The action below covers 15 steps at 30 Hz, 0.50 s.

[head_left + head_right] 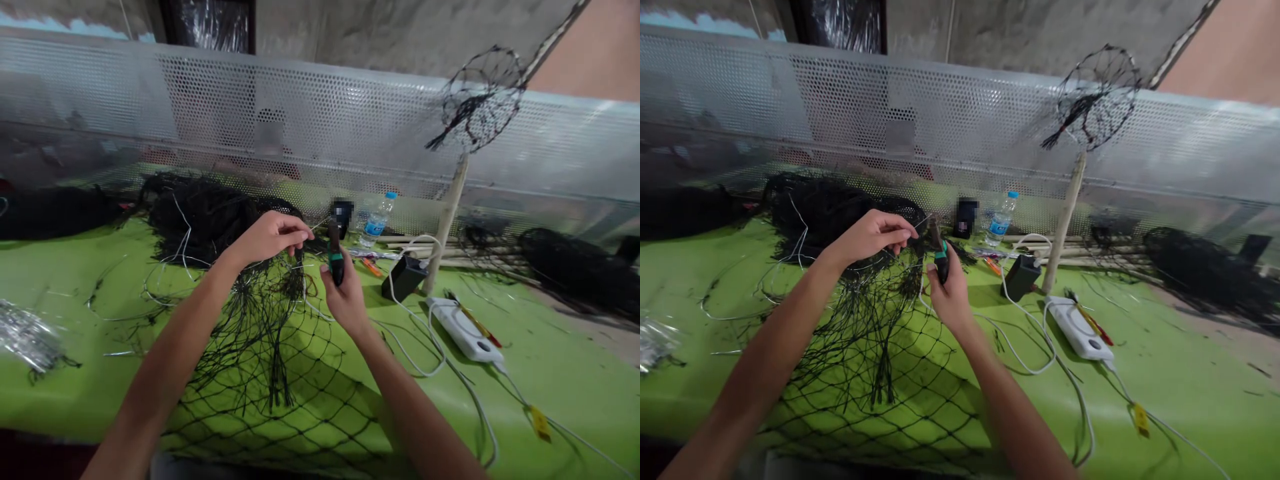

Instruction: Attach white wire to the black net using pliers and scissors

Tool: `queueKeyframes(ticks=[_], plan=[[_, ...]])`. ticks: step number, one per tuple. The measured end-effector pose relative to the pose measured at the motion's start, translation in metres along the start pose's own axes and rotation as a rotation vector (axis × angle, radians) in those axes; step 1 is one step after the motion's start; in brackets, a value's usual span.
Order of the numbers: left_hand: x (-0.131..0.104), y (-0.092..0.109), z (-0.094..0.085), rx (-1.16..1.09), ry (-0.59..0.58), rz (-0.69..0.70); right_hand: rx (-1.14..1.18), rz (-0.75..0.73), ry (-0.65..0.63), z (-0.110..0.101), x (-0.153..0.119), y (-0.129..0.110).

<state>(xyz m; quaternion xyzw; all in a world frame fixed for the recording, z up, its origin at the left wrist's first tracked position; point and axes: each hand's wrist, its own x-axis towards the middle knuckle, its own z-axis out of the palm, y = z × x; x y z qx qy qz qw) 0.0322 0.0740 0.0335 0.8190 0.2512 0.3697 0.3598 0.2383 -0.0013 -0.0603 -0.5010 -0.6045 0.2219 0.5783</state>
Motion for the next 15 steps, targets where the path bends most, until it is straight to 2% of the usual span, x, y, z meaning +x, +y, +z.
queueKeyframes(ticks=[3, 8, 12, 15], plan=[[0.001, 0.002, 0.003, -0.030, -0.015, -0.003, -0.180, -0.123, 0.006, 0.002, -0.001, 0.004], [0.000, 0.000, 0.006, -0.035, -0.050, 0.017, -0.254, -0.226, 0.016, 0.005, -0.002, 0.008], [0.001, 0.000, 0.009, -0.033, 0.018, 0.037, -0.236, -0.215, 0.041, 0.005, -0.005, 0.006], [0.000, 0.003, 0.012, -0.013, 0.009, 0.036, -0.215, -0.203, 0.051, 0.005, -0.003, 0.008]])
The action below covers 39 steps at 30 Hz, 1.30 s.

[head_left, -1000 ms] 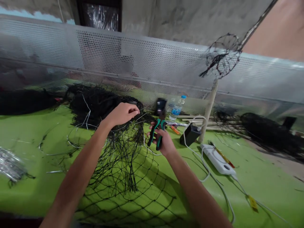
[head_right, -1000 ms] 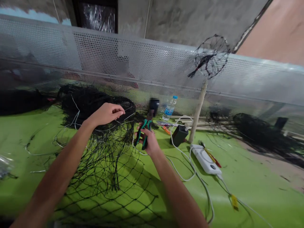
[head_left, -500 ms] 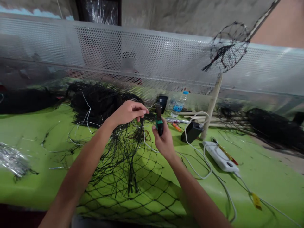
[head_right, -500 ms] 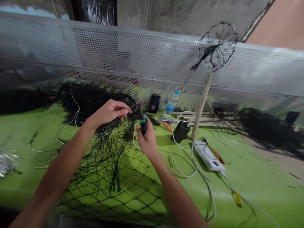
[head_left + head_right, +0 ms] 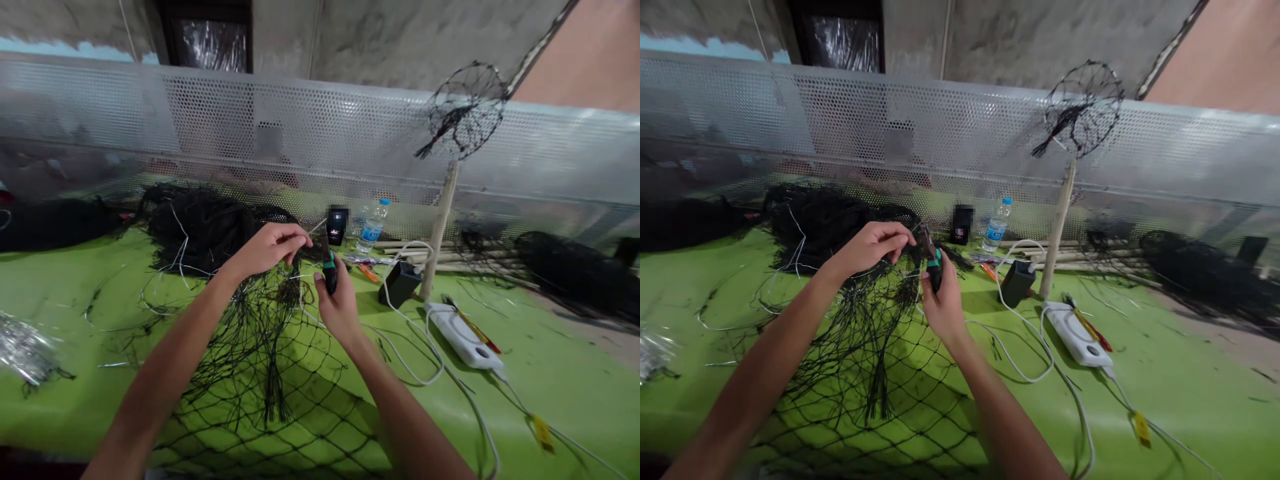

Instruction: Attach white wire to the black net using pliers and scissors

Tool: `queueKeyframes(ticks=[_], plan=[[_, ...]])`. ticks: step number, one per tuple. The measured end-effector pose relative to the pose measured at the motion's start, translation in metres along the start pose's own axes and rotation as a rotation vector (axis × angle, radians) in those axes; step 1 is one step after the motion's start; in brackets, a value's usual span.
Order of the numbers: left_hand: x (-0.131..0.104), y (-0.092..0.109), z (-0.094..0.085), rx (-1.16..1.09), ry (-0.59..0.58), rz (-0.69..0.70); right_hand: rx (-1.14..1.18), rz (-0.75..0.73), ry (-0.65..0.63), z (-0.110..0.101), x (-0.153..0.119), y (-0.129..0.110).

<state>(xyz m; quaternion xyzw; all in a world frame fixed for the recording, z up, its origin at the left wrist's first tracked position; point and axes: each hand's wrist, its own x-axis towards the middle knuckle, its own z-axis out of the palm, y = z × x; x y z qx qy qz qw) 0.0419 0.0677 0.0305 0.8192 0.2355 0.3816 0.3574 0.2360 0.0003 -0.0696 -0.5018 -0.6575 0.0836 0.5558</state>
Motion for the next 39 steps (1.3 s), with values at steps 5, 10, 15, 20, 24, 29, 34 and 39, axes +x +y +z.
queueKeyframes(ticks=[5, 10, 15, 20, 24, 29, 34, 39], plan=[[-0.001, 0.007, 0.003, 0.045, -0.066, -0.019, -0.120, -0.053, -0.026, -0.002, 0.002, 0.004], [-0.002, 0.007, 0.003, 0.041, -0.112, -0.019, -0.316, -0.010, -0.033, -0.008, 0.001, -0.004], [-0.003, 0.003, -0.001, 0.013, -0.153, -0.028, -0.406, -0.030, -0.070, -0.011, 0.000, -0.009], [-0.004, 0.004, -0.005, 0.002, -0.185, -0.033, -0.445, -0.030, -0.087, -0.011, -0.001, -0.011], [-0.003, 0.002, -0.003, -0.012, -0.163, -0.027, -0.485, 0.007, -0.056, -0.012, 0.000, -0.012], [-0.004, 0.004, -0.002, -0.011, -0.105, -0.015, -0.485, 0.031, -0.016, -0.013, 0.001, -0.010], [-0.004, 0.008, -0.002, 0.009, -0.083, -0.014, -0.420, 0.055, -0.011, -0.011, 0.000, -0.009], [-0.003, 0.008, 0.002, 0.007, -0.108, -0.023, -0.220, -0.050, 0.023, -0.007, 0.001, -0.003]])
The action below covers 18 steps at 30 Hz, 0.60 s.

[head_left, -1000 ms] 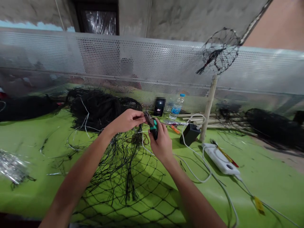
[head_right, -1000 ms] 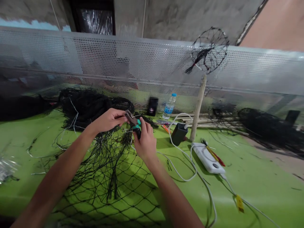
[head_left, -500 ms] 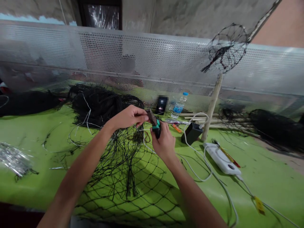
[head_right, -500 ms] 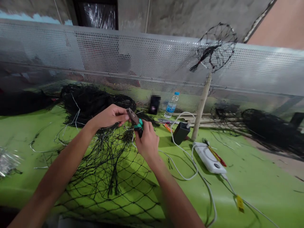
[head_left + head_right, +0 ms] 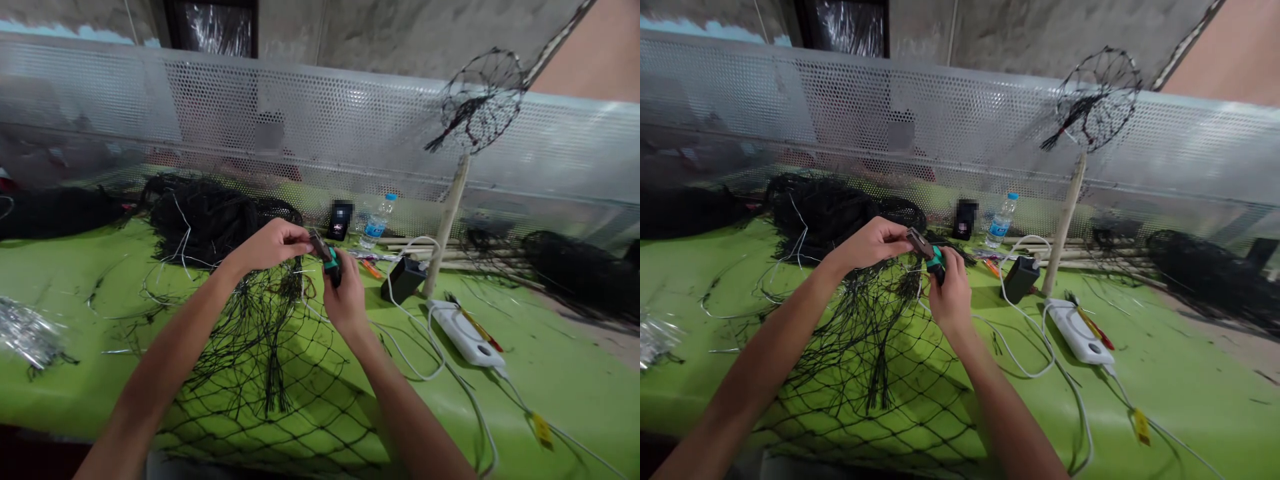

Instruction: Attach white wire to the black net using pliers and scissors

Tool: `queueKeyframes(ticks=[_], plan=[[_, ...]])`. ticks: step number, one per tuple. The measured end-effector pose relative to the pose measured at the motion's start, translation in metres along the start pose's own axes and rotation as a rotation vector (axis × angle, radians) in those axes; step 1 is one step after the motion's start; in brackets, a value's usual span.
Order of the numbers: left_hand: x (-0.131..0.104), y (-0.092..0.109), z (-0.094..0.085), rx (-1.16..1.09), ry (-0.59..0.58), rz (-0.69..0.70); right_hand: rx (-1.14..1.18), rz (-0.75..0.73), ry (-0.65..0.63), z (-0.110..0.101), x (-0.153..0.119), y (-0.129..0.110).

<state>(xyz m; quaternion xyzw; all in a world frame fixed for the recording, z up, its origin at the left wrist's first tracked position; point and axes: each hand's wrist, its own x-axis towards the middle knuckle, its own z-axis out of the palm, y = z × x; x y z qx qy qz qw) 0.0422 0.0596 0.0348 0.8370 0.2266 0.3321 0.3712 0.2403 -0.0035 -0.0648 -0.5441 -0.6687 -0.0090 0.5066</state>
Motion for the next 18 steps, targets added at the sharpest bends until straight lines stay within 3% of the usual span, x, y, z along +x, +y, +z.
queueKeyframes(ticks=[5, 18], plan=[[0.000, -0.004, 0.002, -0.024, -0.037, -0.024, 0.059, 0.017, -0.017, 0.006, 0.000, 0.004], [-0.001, -0.004, 0.001, -0.067, -0.092, 0.029, -0.239, 0.078, -0.029, 0.001, -0.009, -0.009]])
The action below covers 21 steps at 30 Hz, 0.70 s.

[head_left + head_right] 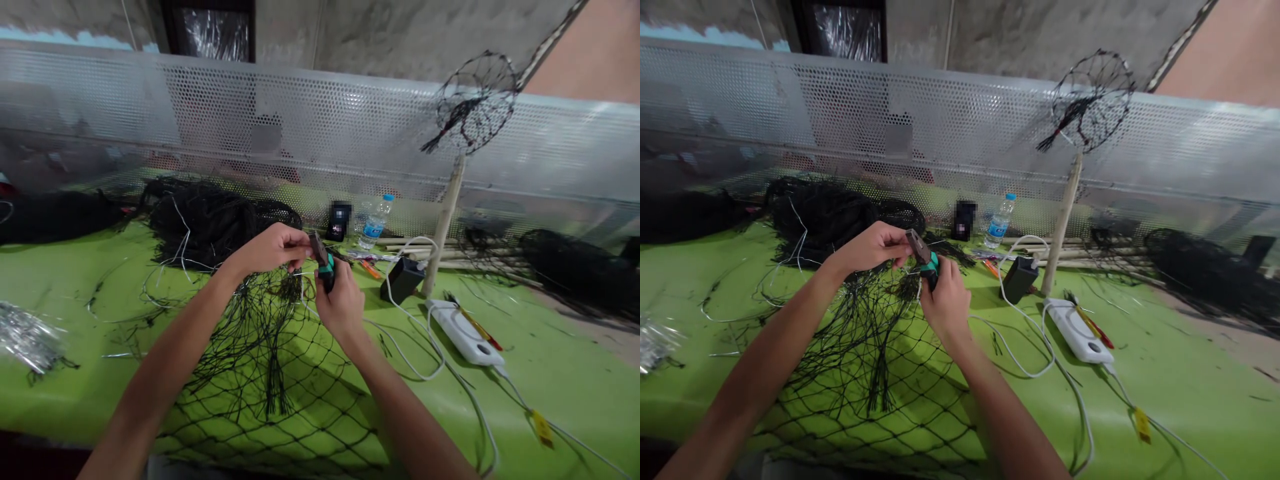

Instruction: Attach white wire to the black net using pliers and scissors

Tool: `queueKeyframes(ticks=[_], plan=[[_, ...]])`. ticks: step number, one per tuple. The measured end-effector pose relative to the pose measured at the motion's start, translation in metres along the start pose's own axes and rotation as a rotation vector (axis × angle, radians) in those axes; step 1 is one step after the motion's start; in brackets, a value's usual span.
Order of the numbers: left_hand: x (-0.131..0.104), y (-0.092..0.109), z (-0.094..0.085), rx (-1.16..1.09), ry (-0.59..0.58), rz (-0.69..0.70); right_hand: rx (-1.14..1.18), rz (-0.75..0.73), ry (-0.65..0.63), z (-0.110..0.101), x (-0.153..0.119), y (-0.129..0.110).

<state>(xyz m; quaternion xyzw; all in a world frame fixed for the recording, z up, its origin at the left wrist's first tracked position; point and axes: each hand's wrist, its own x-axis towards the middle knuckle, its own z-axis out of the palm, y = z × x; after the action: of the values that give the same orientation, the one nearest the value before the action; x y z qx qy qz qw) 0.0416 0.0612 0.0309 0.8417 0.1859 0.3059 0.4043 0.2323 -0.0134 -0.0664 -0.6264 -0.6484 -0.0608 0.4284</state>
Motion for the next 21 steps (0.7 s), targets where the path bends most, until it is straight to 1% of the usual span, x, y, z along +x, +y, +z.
queueKeyframes(ticks=[2, 4, 6, 9, 14, 18, 21], plan=[[0.0004, -0.0021, -0.0013, -0.005, -0.013, 0.009, -0.090, -0.050, 0.027, -0.0032, 0.0009, -0.0006], [0.0010, -0.0032, -0.0017, -0.008, -0.029, 0.013, -0.118, -0.094, 0.054, -0.0045, 0.0032, 0.0008], [0.0014, -0.0029, -0.0012, -0.009, -0.040, 0.012, -0.071, -0.091, 0.043, -0.0032, 0.0057, 0.0034], [0.0013, -0.0007, -0.0002, -0.005, -0.049, -0.005, 0.002, -0.063, -0.012, 0.0006, 0.0079, 0.0070], [-0.0002, 0.0017, -0.0003, 0.007, -0.054, -0.051, 0.024, -0.084, -0.065, 0.0015, 0.0077, 0.0084], [0.0005, -0.0005, 0.0001, 0.016, -0.040, -0.058, -0.006, -0.093, -0.066, 0.0005, 0.0076, 0.0073], [0.0024, -0.0044, 0.0006, 0.037, -0.013, -0.054, -0.063, -0.094, -0.027, 0.0010, 0.0079, 0.0083]])
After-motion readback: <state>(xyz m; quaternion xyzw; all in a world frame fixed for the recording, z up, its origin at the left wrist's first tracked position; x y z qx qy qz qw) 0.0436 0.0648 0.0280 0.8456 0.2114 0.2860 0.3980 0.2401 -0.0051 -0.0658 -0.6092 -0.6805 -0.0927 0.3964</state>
